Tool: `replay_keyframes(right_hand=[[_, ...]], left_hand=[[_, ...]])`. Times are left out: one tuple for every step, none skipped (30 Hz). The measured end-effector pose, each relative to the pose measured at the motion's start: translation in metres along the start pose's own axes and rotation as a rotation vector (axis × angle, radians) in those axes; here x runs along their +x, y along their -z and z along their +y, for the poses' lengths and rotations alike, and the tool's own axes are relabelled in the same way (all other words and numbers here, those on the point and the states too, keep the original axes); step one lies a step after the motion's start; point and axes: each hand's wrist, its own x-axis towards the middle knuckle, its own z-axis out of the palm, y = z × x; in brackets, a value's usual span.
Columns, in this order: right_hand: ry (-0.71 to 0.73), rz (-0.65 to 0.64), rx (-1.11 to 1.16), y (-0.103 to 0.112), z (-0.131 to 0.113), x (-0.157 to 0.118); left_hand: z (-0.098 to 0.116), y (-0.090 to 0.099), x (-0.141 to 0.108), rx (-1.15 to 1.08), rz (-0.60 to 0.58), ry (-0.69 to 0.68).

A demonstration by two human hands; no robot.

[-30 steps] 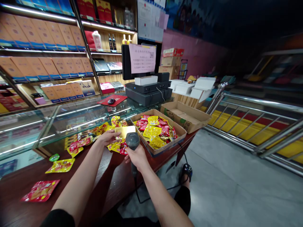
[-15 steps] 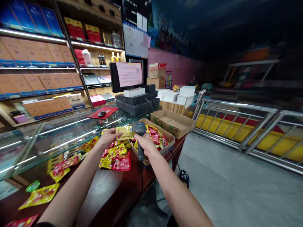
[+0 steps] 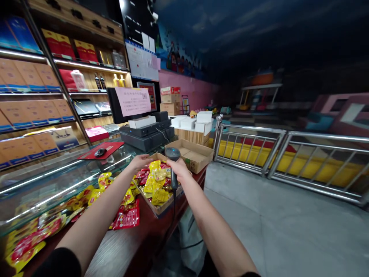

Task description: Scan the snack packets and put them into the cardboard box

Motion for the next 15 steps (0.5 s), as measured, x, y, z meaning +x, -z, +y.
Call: replay_keyframes(right_hand=[[-0.016, -0.013, 0.008, 0.000, 0.002, -0.001], [-0.035, -0.027, 0.018, 0.000, 0.005, -0.003], [-0.062, -0.047, 0.028, -0.003, 0.007, -0.006], [-0.090, -0.070, 0.037, -0.006, 0.009, -0.009], [-0.111, -0.092, 0.040, -0.011, 0.012, -0.013], [-0.117, -0.111, 0.034, -0.016, 0.014, -0.018], [-0.111, -0.134, 0.020, -0.022, 0.017, -0.024], [-0.095, -0.156, 0.004, -0.030, 0.020, -0.030], [-0.075, -0.184, -0.012, -0.037, 0.023, -0.038], [-0.059, -0.214, -0.023, -0.045, 0.027, -0.046], [-0.061, -0.254, -0.028, -0.053, 0.031, -0.055], [-0.078, -0.297, -0.030, -0.061, 0.036, -0.064], [-0.105, -0.338, -0.034, -0.069, 0.042, -0.073], [-0.128, -0.373, -0.046, -0.076, 0.048, -0.082], [-0.144, -0.402, -0.062, -0.082, 0.055, -0.090]], left_hand=[[0.000, 0.004, -0.001, 0.008, 0.004, 0.005], [-0.001, 0.009, -0.002, 0.019, 0.004, 0.015], [-0.002, 0.015, -0.004, 0.033, 0.004, 0.025], [-0.004, 0.023, -0.006, 0.046, 0.008, 0.034], [-0.007, 0.031, -0.010, 0.058, 0.009, 0.040], [-0.011, 0.040, -0.014, 0.066, 0.011, 0.044], [-0.015, 0.050, -0.019, 0.071, 0.015, 0.040], [-0.021, 0.060, -0.026, 0.073, 0.022, 0.032], [-0.028, 0.069, -0.033, 0.075, 0.031, 0.022], [-0.035, 0.079, -0.042, 0.077, 0.042, 0.015], [-0.044, 0.087, -0.051, 0.081, 0.053, 0.013], [-0.053, 0.095, -0.061, 0.085, 0.067, 0.018], [-0.064, 0.102, -0.071, 0.089, 0.081, 0.026], [-0.074, 0.108, -0.082, 0.092, 0.096, 0.040], [-0.085, 0.112, -0.092, 0.091, 0.111, 0.051]])
